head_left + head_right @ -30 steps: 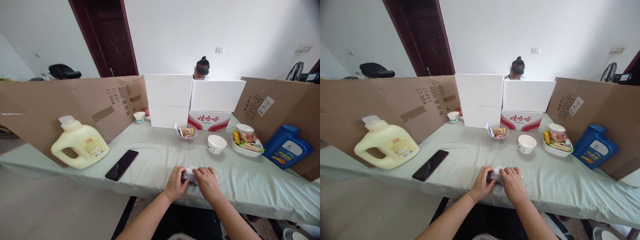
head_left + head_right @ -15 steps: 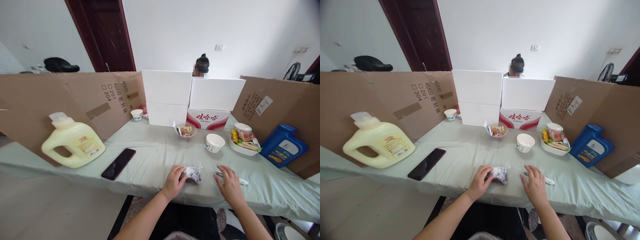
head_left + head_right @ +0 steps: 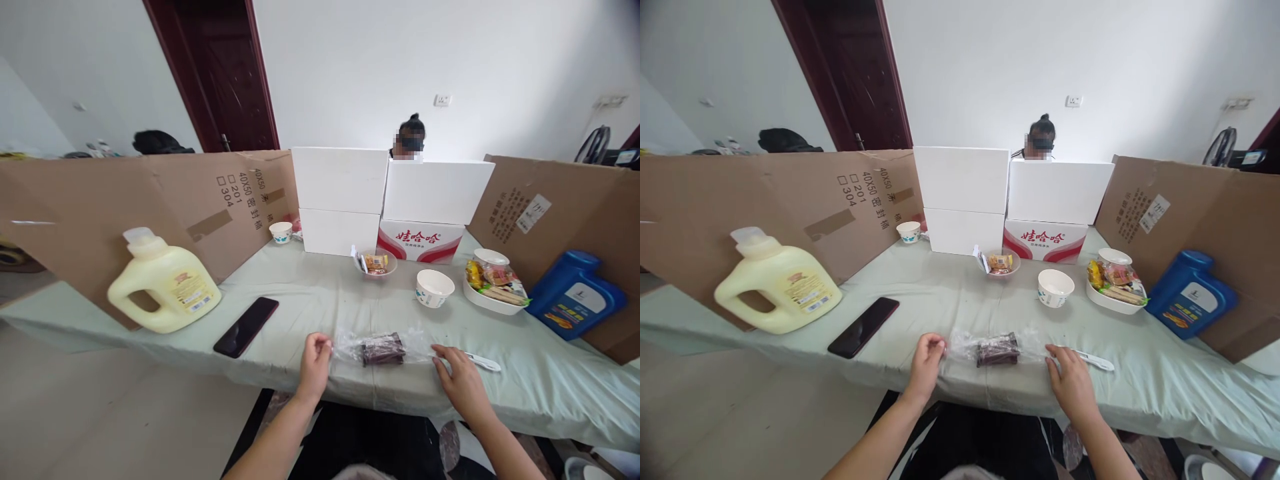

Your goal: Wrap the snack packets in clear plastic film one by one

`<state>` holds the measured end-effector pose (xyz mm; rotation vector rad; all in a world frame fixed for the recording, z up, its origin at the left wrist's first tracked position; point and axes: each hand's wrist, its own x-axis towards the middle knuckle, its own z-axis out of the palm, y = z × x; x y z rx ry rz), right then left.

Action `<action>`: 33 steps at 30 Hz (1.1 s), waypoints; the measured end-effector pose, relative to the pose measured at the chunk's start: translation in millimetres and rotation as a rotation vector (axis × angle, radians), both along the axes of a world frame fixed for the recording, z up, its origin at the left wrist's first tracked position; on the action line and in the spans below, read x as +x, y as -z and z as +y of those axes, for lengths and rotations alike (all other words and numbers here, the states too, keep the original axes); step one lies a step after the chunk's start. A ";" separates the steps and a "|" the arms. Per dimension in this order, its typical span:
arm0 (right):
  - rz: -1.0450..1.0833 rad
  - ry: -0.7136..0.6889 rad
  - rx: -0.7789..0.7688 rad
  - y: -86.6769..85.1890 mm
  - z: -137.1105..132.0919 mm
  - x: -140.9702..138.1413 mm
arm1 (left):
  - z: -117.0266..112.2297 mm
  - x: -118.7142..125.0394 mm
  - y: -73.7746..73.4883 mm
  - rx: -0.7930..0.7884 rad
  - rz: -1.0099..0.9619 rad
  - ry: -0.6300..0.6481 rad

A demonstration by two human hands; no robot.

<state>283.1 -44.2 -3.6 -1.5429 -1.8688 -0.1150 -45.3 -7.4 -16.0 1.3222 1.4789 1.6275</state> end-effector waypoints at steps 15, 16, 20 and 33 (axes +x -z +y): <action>-0.232 -0.358 -0.343 -33.6 -18.3 -60.9 | -20.1 32.4 -47.0 0.274 0.974 0.407; -0.267 -0.401 -0.350 -35.2 -28.0 -61.2 | -17.7 29.4 -45.7 0.259 0.985 0.383; -0.281 -0.547 -0.424 -46.9 -55.8 -63.1 | -20.3 26.1 -48.7 0.318 1.009 0.435; -0.118 -0.266 -0.243 -21.0 71.5 -51.7 | 4.2 69.7 -63.9 0.171 0.958 0.575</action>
